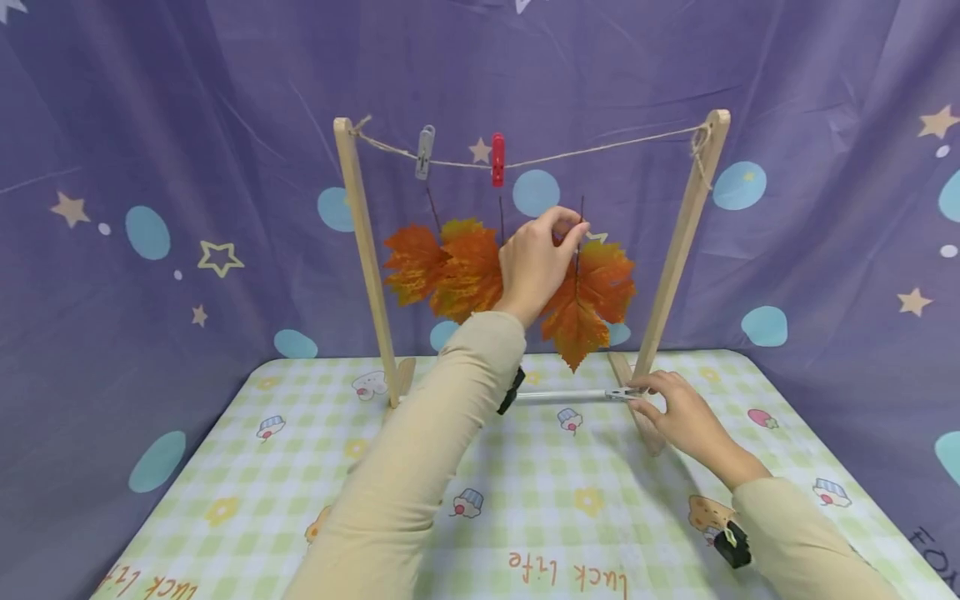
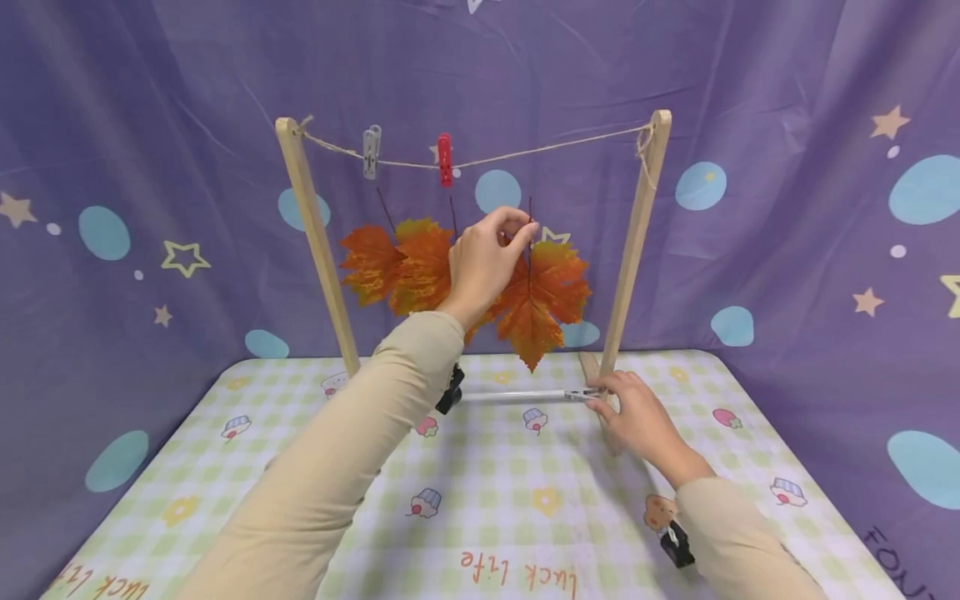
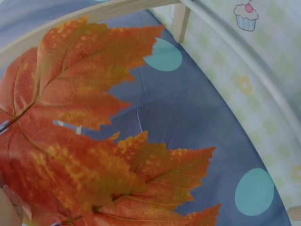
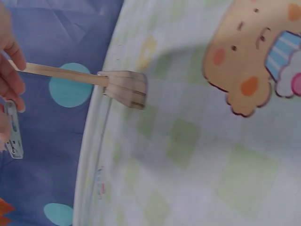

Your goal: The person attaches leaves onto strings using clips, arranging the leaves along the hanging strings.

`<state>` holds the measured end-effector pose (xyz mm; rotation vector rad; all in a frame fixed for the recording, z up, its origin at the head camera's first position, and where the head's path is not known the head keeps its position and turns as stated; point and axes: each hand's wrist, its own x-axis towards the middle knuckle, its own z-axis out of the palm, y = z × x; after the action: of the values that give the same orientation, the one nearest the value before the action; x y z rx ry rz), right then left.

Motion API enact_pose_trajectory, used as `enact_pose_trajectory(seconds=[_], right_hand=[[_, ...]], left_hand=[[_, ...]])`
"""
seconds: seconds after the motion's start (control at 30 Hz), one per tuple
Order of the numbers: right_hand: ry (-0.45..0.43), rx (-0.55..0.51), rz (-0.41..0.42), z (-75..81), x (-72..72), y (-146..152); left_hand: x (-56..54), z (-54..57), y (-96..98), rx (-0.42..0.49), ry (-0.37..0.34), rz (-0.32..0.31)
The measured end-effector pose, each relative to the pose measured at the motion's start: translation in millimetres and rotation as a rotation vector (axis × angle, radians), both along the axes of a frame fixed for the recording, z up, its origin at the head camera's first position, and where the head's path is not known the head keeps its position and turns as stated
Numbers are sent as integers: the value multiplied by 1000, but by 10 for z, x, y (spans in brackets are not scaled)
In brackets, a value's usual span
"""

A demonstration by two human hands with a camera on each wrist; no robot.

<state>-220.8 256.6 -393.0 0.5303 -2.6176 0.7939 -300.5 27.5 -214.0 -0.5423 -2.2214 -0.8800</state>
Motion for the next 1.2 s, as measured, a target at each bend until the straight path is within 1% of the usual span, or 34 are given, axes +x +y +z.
enact_pose_trajectory(seconds=[0.17,0.27,0.47,0.6,0.7,0.8,0.9,0.97,1.2], right_hand=[[173,-23,0,141,-8,-18],[238,-40,-9,237,-21,-23],[262,-144,-37,456,-36,-34],[274,-194,-55,592,-65,-45],[258,-237,-64,693,-90,-74],[227,-301,-76,799,-109,-115],[223,-366,-81,904,-137,-156],[240,-378,-87,971,-159,-179],[331,-353,-124,1231,-275,-251]], left_hand=[[-16,-2,-4,1,-2,-1],[-28,-13,-4,1,-15,4],[-49,-44,-13,8,-24,-6],[-58,-80,-22,30,-48,0],[-62,-102,-18,57,-59,7],[-58,-99,5,86,-48,5],[-54,-82,38,104,-29,5],[-50,-68,59,110,-19,10],[-58,-30,91,135,7,31]])
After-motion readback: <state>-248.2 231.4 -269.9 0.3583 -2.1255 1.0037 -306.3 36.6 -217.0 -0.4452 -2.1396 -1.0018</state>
